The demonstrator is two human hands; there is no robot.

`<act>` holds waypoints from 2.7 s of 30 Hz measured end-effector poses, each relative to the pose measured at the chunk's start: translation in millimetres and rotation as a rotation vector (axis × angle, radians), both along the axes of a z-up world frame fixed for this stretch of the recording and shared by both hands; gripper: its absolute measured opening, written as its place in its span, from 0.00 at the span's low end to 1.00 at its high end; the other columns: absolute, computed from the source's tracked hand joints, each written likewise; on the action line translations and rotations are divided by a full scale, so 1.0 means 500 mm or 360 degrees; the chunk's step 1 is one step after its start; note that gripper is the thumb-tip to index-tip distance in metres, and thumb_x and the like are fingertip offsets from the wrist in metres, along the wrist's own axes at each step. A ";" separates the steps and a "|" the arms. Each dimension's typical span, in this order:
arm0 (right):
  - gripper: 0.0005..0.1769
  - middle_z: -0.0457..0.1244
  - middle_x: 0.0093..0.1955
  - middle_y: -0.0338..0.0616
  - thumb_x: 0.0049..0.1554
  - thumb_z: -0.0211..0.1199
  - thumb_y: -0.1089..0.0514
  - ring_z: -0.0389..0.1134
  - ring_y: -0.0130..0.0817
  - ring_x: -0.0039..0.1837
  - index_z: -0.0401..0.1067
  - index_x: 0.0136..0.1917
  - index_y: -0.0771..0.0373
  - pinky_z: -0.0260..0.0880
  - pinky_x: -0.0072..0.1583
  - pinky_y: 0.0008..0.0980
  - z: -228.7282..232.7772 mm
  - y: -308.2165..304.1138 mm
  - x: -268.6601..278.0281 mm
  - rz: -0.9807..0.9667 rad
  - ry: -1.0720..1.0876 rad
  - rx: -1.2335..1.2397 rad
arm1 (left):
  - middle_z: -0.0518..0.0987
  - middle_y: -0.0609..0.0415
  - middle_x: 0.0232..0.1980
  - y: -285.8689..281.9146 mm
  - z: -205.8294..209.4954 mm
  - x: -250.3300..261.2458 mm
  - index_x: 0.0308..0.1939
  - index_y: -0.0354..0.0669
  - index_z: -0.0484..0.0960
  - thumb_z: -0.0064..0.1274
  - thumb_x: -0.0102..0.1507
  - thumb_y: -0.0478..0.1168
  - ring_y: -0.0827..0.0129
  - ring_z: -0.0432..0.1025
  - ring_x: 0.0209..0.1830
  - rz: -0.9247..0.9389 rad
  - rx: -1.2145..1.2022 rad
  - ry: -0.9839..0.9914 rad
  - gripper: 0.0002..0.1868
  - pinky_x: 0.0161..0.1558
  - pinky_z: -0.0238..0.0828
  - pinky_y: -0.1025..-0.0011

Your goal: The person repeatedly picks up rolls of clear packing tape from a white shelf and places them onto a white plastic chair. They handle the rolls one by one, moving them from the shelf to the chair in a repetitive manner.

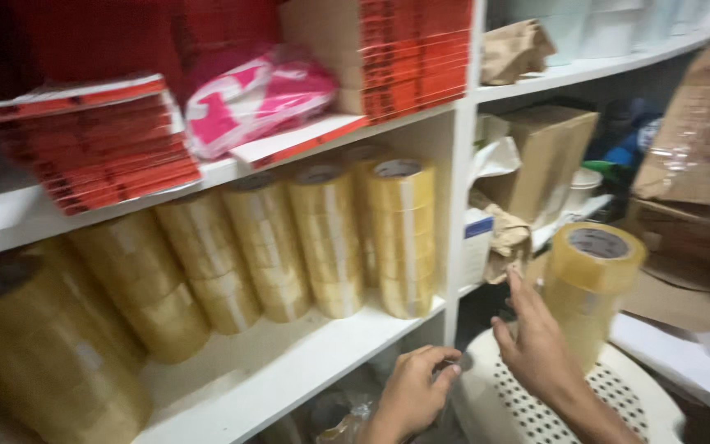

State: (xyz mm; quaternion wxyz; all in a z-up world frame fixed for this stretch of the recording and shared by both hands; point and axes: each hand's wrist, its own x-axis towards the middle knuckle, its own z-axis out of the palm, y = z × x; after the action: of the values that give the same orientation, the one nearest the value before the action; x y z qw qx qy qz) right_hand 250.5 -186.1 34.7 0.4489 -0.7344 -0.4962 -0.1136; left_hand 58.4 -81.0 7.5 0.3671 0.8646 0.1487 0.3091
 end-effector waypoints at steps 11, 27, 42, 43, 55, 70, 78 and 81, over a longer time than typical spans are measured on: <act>0.63 0.35 0.86 0.61 0.49 0.64 0.40 0.33 0.53 0.86 0.34 0.84 0.67 0.35 0.80 0.49 0.107 -0.175 0.284 -0.0370 -0.0050 -0.0252 | 0.75 0.43 0.64 -0.082 0.145 0.244 0.65 0.37 0.72 0.50 0.64 0.44 0.53 0.68 0.65 -0.0146 0.0221 -0.0114 0.26 0.66 0.60 0.60; 0.41 0.57 0.80 0.36 0.57 0.59 0.44 0.56 0.26 0.78 0.55 0.80 0.54 0.50 0.76 0.30 0.156 -0.191 0.217 -0.0041 0.0597 -0.0212 | 0.66 0.42 0.76 -0.161 0.212 0.399 0.81 0.43 0.50 0.55 0.60 0.51 0.51 0.61 0.76 0.0067 -0.0279 0.0015 0.49 0.73 0.52 0.64; 0.35 0.69 0.65 0.53 0.54 0.64 0.37 0.70 0.54 0.66 0.66 0.68 0.58 0.66 0.64 0.45 0.139 -0.107 0.104 -0.0100 0.0001 -0.0499 | 0.71 0.35 0.71 -0.084 0.152 0.196 0.79 0.38 0.55 0.57 0.59 0.54 0.44 0.65 0.70 0.0421 -0.0084 -0.0208 0.49 0.66 0.60 0.57; 0.35 0.69 0.65 0.53 0.54 0.64 0.37 0.70 0.54 0.66 0.66 0.68 0.58 0.66 0.64 0.45 0.164 -0.105 0.056 -0.0083 -0.0012 -0.0500 | 0.71 0.35 0.71 -0.085 0.172 0.154 0.79 0.38 0.55 0.57 0.59 0.54 0.44 0.65 0.70 0.0439 -0.0086 -0.0218 0.49 0.66 0.60 0.57; 0.44 0.61 0.77 0.36 0.55 0.62 0.39 0.60 0.44 0.78 0.51 0.80 0.46 0.54 0.72 0.64 0.049 0.076 -0.201 0.0338 0.0115 -0.0698 | 0.69 0.39 0.73 0.031 0.076 -0.174 0.80 0.41 0.53 0.59 0.61 0.47 0.46 0.66 0.71 0.0758 -0.0114 -0.0047 0.47 0.67 0.61 0.58; 0.39 0.59 0.79 0.41 0.54 0.60 0.60 0.61 0.41 0.78 0.55 0.78 0.54 0.57 0.74 0.37 -0.065 0.200 -0.482 0.1131 0.0197 -0.0590 | 0.59 0.44 0.81 0.071 -0.068 -0.503 0.80 0.39 0.49 0.61 0.62 0.48 0.55 0.53 0.81 0.1081 -0.0269 0.0084 0.49 0.77 0.47 0.63; 0.32 0.64 0.69 0.42 0.55 0.57 0.56 0.60 0.51 0.73 0.56 0.72 0.46 0.59 0.68 0.57 -0.077 0.218 -0.538 0.0792 0.0039 -0.0960 | 0.63 0.43 0.77 0.089 -0.039 -0.533 0.79 0.43 0.47 0.72 0.53 0.53 0.53 0.53 0.79 0.1152 -0.0388 0.0163 0.61 0.73 0.55 0.58; 0.37 0.66 0.69 0.38 0.49 0.50 0.62 0.63 0.45 0.72 0.59 0.73 0.48 0.54 0.72 0.58 -0.090 0.223 -0.537 0.0704 0.0075 -0.0967 | 0.65 0.38 0.74 0.112 -0.062 -0.525 0.75 0.31 0.50 0.72 0.53 0.63 0.49 0.55 0.77 0.1215 -0.0041 0.0263 0.64 0.74 0.38 0.41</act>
State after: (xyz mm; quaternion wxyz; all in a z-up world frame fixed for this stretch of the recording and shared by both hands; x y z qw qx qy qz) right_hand -17.9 -74.6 -10.3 0.2356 -0.7116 -0.6434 0.1553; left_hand -204.2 -25.0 -23.4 0.2233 0.7644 0.4927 0.3508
